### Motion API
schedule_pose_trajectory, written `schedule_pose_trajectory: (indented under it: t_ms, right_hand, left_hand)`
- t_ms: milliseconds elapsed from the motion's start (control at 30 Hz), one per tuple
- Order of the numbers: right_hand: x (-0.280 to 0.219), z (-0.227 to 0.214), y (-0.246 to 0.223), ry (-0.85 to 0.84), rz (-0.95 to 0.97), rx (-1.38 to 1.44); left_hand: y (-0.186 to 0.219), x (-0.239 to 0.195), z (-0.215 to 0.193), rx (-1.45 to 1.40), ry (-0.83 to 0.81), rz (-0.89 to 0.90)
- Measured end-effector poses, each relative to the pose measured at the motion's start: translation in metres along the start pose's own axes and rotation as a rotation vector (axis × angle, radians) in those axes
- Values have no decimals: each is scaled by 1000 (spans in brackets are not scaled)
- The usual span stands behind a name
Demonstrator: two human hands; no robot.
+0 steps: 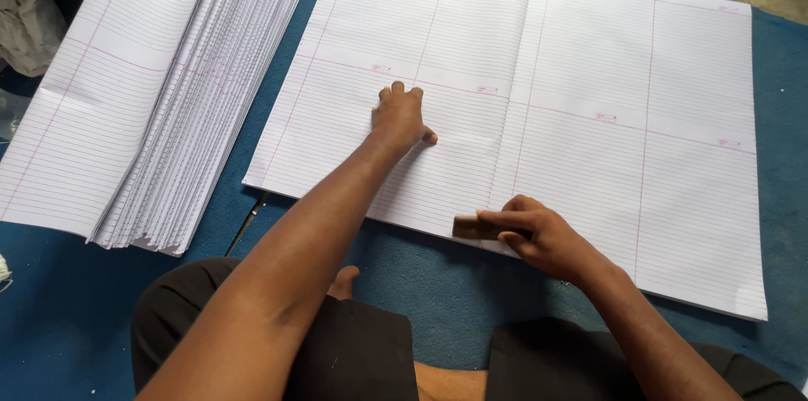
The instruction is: The person sits on the floor and repeatedly folds large lined paper sheets in half using a wooden tool to press the crease. They handle the sheets one at a time, folding and pressing each before moving to the next.
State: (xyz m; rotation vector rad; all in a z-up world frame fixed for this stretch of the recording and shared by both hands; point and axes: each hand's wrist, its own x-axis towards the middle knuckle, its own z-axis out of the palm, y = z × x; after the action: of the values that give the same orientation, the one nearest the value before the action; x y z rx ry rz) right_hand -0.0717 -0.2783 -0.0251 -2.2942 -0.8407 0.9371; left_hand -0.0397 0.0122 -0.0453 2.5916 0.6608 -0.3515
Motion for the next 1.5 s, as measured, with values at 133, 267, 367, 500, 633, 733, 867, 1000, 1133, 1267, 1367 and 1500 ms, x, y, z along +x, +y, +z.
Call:
schedule_pose_trajectory:
  t_ms: [133, 267, 367, 500, 633, 733, 867, 1000, 1133, 1267, 1367, 1500]
  right_hand:
    - [7, -2, 11, 189, 81, 126]
    - [11, -19, 36, 463, 131, 178]
    - [15, -42, 58, 639, 283, 122]
    - [11, -61, 83, 781, 497, 66]
    - [10, -63, 95, 714, 579, -301]
    - [22, -67, 92, 672, 600, -426]
    - [51, -60, 71, 778, 302, -286]
    - [96, -44, 39, 629, 351, 162]
    - [132, -35, 12, 559, 442, 253]
    - [148, -29, -5, 606, 433, 325]
    - [150, -31, -11, 583, 372, 527]
    - [149, -29, -7, 628, 338, 625]
  left_hand:
    - [-19, 1, 9, -4, 91, 161]
    - [-46, -6, 4, 34, 29, 219]
    - [-61, -12, -12, 69, -47, 177]
    - [-84, -20, -31, 65, -97, 128]
    - [-92, -24, -39, -29, -105, 37]
    - [-87, -26, -41, 14, -134, 27]
    - [-76, -31, -41, 70, -95, 25]
    - [-75, -33, -45, 26, -76, 2]
    - [-74, -33, -47, 45, -53, 23]
    - [-71, -32, -45, 47, -50, 17]
    - [-69, -32, -42, 39, -15, 24]
    - [-71, -31, -40, 5, 39, 5]
